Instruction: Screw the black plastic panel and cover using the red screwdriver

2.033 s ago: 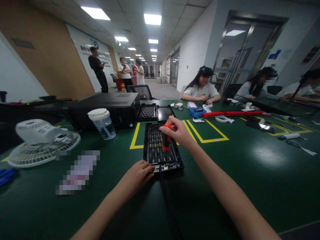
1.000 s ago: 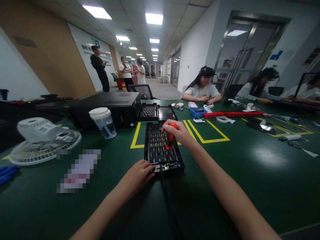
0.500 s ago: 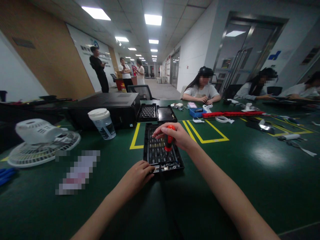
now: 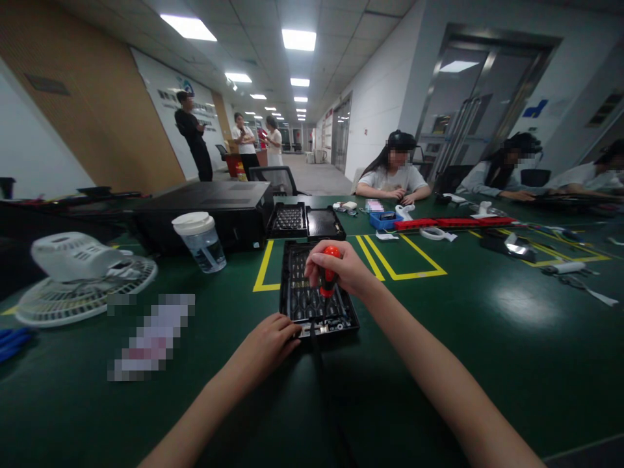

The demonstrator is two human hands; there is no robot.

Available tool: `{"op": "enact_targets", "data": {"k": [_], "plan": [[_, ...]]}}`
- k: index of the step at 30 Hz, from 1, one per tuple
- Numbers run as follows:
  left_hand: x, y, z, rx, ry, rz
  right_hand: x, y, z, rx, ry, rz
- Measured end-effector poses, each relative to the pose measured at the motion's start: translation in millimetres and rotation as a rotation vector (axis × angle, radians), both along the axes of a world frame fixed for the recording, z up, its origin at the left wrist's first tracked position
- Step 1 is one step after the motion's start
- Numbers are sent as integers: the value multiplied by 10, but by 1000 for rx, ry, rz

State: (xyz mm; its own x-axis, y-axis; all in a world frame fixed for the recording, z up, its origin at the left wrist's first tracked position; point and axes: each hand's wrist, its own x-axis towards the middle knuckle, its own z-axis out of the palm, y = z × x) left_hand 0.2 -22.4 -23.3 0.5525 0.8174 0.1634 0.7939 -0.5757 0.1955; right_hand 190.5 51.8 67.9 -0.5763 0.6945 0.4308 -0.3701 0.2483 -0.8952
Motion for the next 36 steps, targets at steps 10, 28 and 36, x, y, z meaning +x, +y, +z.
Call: {"op": "enact_targets", "data": {"k": [10, 28, 36], "plan": [[-6, -4, 1, -1, -9, -3, -41, 26, -46, 11, 34, -69], [-26, 19, -31, -5, -14, -8, -38, 53, -22, -48, 85, 90], [-25, 11, -37, 2, -23, -5, -1, 62, -8, -44, 62, 88]]}}
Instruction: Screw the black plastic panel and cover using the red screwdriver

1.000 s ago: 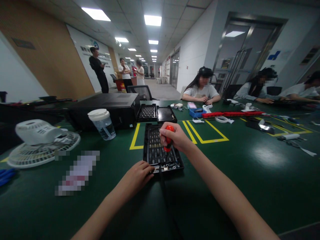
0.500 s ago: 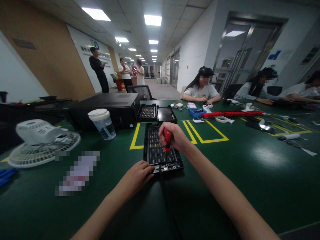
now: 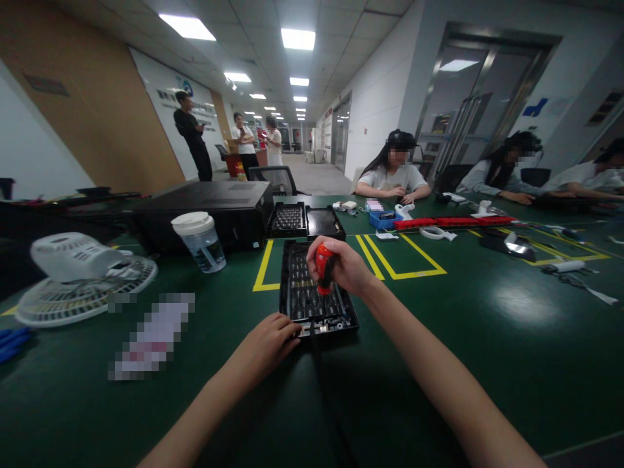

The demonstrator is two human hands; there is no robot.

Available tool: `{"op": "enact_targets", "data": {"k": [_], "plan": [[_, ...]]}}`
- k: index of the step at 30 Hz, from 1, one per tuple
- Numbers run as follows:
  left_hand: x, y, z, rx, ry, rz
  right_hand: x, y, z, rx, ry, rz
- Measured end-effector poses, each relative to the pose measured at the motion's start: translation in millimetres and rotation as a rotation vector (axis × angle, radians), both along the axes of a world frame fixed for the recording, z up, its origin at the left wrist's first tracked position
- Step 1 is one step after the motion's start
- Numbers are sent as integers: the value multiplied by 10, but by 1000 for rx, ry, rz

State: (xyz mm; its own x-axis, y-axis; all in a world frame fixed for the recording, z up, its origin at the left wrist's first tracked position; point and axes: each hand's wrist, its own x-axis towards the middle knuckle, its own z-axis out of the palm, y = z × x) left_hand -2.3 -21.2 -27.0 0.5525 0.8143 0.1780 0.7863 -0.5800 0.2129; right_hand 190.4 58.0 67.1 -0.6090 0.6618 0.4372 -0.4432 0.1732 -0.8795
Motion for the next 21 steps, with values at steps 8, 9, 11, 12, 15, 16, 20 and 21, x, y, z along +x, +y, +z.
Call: {"op": "enact_targets", "data": {"k": [8, 9, 11, 12, 15, 16, 20, 21], "plan": [[1, 12, -5, 3, -4, -7, 0, -13, 31, -3, 10, 7], [3, 12, -2, 5, -4, -9, -1, -16, 35, -7, 8, 5], [5, 13, 1, 5, -4, -14, -4, -23, 41, -18, 5, -3], [5, 14, 0, 5, -4, -14, -5, -27, 43, -22, 4, -7], [2, 15, -7, 2, -4, -9, -4, -32, 47, -31, 3, -17], [1, 13, -7, 1, -3, -7, -2, -31, 48, -35, 2, -19], [4, 1, 12, -9, 1, -3, 10, -20, 46, -37, -4, -21], [5, -2, 18, -13, 3, -2, 14, -17, 44, -31, -4, -21]]}}
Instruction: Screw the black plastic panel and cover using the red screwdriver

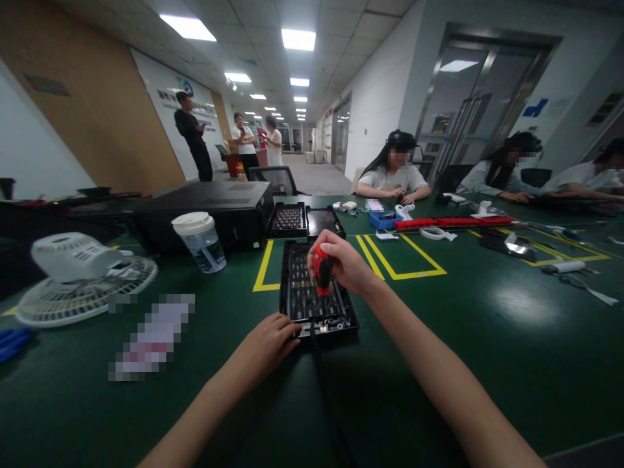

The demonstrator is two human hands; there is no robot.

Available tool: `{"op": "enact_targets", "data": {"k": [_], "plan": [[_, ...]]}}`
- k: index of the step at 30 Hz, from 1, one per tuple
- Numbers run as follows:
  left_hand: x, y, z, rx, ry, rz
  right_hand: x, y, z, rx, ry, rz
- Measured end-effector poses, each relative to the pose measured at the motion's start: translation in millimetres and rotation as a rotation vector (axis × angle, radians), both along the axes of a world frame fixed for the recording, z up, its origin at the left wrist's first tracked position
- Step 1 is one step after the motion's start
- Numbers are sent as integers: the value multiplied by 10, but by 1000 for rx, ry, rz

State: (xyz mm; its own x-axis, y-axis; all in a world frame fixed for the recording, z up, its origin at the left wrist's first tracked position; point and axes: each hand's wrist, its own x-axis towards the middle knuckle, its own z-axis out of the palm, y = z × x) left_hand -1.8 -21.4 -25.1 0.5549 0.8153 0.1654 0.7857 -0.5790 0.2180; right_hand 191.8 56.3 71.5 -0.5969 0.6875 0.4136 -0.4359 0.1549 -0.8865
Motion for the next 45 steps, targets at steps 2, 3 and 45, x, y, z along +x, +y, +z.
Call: {"op": "enact_targets", "data": {"k": [2, 3, 45], "plan": [[2, 0, 7, -6, 6, -1, 8, 5, -3, 16, 1, 3], [2, 1, 7, -9, 9, -1, 13, 7, -4, 23, 3, 3], [8, 2, 6, 16, 6, 2, 107, -27, 72, 442, -330, -554]]}}
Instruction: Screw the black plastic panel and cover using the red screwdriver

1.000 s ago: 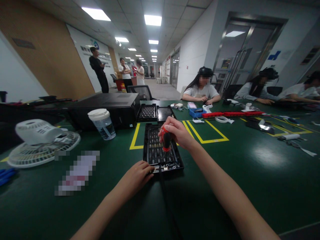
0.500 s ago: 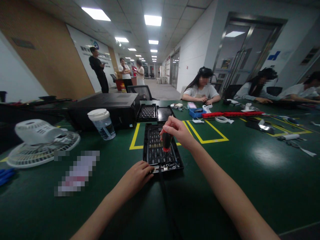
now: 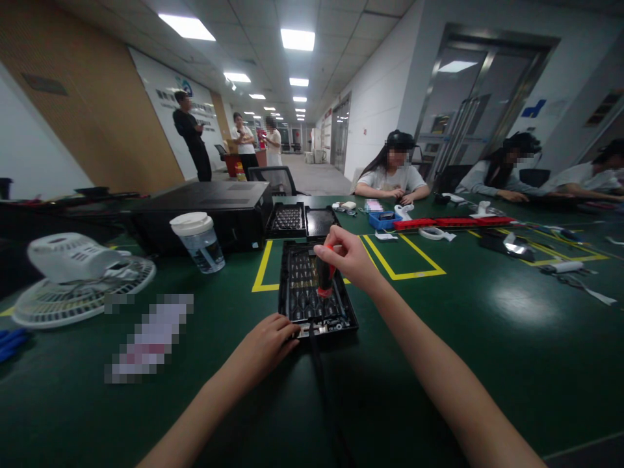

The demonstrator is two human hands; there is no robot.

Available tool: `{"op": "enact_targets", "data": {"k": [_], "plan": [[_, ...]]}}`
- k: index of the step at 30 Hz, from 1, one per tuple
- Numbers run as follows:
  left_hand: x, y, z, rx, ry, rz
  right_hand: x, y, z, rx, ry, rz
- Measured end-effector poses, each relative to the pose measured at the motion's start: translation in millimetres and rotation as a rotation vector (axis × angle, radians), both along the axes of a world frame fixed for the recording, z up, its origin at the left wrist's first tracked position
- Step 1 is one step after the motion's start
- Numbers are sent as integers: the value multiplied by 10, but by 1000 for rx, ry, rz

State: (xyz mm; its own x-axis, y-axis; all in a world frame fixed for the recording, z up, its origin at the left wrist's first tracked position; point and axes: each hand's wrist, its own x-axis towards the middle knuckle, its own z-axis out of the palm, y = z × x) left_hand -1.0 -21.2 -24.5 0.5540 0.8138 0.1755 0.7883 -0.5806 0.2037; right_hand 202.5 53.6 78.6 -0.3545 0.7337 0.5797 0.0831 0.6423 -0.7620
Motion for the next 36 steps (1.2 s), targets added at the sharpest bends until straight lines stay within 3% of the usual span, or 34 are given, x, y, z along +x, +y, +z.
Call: {"op": "enact_targets", "data": {"k": [21, 36], "plan": [[-9, 2, -13, -4, -8, -8, -64, -99, 19, 102, -58, -183], [-6, 2, -20, 7, 9, -11, -88, -96, -16, 123, -51, -208]]}}
